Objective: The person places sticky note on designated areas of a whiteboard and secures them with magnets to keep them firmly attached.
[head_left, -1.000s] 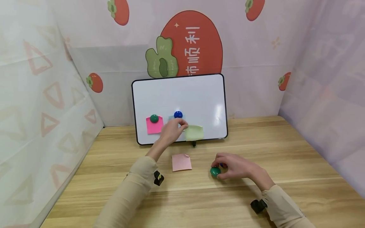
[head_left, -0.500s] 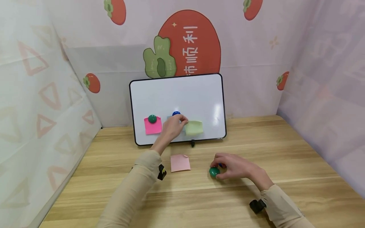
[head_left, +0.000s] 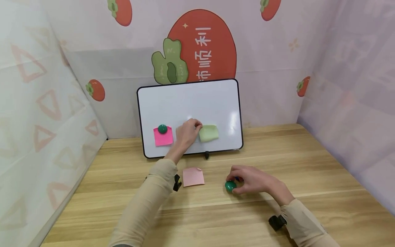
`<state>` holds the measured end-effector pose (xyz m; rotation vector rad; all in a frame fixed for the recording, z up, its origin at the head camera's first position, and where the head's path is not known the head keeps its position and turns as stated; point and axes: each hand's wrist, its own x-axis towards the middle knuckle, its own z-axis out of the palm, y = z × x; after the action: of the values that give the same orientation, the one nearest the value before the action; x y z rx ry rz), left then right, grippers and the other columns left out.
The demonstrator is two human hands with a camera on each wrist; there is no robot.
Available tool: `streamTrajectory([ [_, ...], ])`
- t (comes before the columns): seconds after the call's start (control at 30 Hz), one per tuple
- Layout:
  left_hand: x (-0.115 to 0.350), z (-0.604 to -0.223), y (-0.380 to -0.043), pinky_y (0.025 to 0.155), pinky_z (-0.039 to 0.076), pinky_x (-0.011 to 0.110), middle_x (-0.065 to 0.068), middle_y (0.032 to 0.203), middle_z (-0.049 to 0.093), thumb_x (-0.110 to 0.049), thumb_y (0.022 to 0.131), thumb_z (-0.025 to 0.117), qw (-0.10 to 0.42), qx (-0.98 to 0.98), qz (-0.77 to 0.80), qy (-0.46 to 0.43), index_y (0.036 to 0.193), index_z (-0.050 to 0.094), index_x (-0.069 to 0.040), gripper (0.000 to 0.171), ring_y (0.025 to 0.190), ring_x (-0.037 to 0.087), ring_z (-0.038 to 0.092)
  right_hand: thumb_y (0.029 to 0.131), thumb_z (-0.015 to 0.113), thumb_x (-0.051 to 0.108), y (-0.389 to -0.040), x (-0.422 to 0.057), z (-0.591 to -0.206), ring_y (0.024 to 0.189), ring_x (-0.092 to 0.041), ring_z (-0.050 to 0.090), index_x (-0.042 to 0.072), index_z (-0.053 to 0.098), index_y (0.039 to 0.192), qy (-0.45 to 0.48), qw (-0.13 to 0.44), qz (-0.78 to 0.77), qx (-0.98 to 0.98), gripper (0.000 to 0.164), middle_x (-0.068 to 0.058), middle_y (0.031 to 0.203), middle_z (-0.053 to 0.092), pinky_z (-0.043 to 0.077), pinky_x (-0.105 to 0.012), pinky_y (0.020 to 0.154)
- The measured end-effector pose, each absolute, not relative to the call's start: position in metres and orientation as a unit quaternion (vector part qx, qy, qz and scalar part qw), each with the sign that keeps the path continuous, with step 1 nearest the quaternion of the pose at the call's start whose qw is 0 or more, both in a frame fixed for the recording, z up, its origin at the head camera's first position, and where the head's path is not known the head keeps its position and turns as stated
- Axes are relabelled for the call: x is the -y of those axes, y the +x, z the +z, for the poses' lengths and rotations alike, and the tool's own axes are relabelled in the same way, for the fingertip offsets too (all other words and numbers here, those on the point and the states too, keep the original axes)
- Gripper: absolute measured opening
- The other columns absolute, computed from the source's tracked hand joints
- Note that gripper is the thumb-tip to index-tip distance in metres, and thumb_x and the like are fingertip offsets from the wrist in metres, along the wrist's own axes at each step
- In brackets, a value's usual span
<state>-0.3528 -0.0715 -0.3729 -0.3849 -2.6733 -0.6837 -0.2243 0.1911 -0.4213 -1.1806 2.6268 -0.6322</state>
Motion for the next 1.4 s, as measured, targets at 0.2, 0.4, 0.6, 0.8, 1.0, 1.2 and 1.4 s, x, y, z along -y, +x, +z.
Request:
streamTrajectory([
  [0.2, 0.068, -0.372, -0.358, 0.057, 0.048, 0.032, -0.003, 0.097, 0.072, -0.027, 0.097, 0.065, 0.227, 0.944, -0.194, -0.139, 0.101, 0.076, -0.019, 0.014, 0.073, 0.014, 0.067, 0.084, 0.077, 0.029, -0.223, -0.191, -0.418, 0.088, -0.006, 0.055, 0.02, 0.072, 0.11, -0.397, 0.093, -0.21, -0.889, 0.028, 0.012, 0.1, 0.058, 0.047, -0.023, 0.078],
  [0.4, 0.068, -0.377, -0.363, 0.054, 0.048, 0.031, -0.002, 0.095, 0.074, -0.028, 0.097, 0.065, 0.266, 0.94, -0.172, -0.125, 0.098, 0.077, -0.018, 0.016, 0.07, 0.015, 0.069, 0.083, 0.077, 0.03, -0.222, -0.192, -0.418, 0.087, -0.007, 0.055, 0.02, 0.072, 0.11, -0.395, 0.089, -0.205, -0.891, 0.029, 0.011, 0.1, 0.059, 0.047, -0.022, 0.078],
  [0.6, 0.071, -0.38, -0.364, 0.054, 0.049, 0.032, -0.002, 0.094, 0.074, -0.027, 0.096, 0.066, 0.276, 0.939, -0.173, -0.113, 0.096, 0.077, -0.018, 0.015, 0.07, 0.015, 0.069, 0.084, 0.077, 0.03, -0.224, -0.189, -0.418, 0.089, -0.007, 0.056, 0.02, 0.072, 0.11, -0.393, 0.089, -0.205, -0.892, 0.029, 0.012, 0.101, 0.059, 0.048, -0.023, 0.079],
  [0.8, 0.068, -0.38, -0.365, 0.055, 0.048, 0.032, -0.003, 0.094, 0.074, -0.029, 0.096, 0.066, 0.271, 0.938, -0.182, -0.12, 0.097, 0.077, -0.019, 0.015, 0.071, 0.015, 0.069, 0.083, 0.078, 0.029, -0.225, -0.19, -0.417, 0.088, -0.008, 0.057, 0.018, 0.072, 0.109, -0.399, 0.072, -0.21, -0.889, 0.028, 0.01, 0.1, 0.06, 0.049, -0.024, 0.08],
  [1.0, 0.066, -0.38, -0.365, 0.051, 0.044, 0.029, -0.003, 0.093, 0.073, -0.03, 0.096, 0.067, 0.268, 0.938, -0.187, -0.117, 0.097, 0.078, -0.02, 0.015, 0.068, 0.014, 0.067, 0.085, 0.077, 0.03, -0.227, -0.187, -0.416, 0.09, -0.01, 0.056, 0.019, 0.071, 0.111, -0.394, 0.068, -0.203, -0.894, 0.03, 0.01, 0.102, 0.059, 0.049, -0.024, 0.08],
  [1.2, 0.066, -0.379, -0.364, 0.053, 0.046, 0.031, -0.004, 0.093, 0.074, -0.03, 0.095, 0.067, 0.262, 0.939, -0.192, -0.111, 0.097, 0.078, -0.02, 0.015, 0.07, 0.014, 0.068, 0.083, 0.078, 0.03, -0.232, -0.183, -0.416, 0.089, -0.012, 0.059, 0.019, 0.072, 0.111, -0.41, 0.022, -0.192, -0.891, 0.031, 0.01, 0.101, 0.06, 0.049, -0.023, 0.076],
  [1.4, 0.066, -0.378, -0.363, 0.053, 0.046, 0.03, -0.002, 0.095, 0.074, -0.029, 0.096, 0.066, 0.26, 0.939, -0.196, -0.112, 0.098, 0.078, -0.019, 0.016, 0.07, 0.015, 0.068, 0.081, 0.082, 0.028, -0.237, -0.177, -0.414, 0.086, -0.013, 0.06, 0.016, 0.073, 0.109, -0.432, -0.052, -0.17, -0.884, 0.033, 0.007, 0.098, 0.062, 0.05, -0.026, 0.075],
])
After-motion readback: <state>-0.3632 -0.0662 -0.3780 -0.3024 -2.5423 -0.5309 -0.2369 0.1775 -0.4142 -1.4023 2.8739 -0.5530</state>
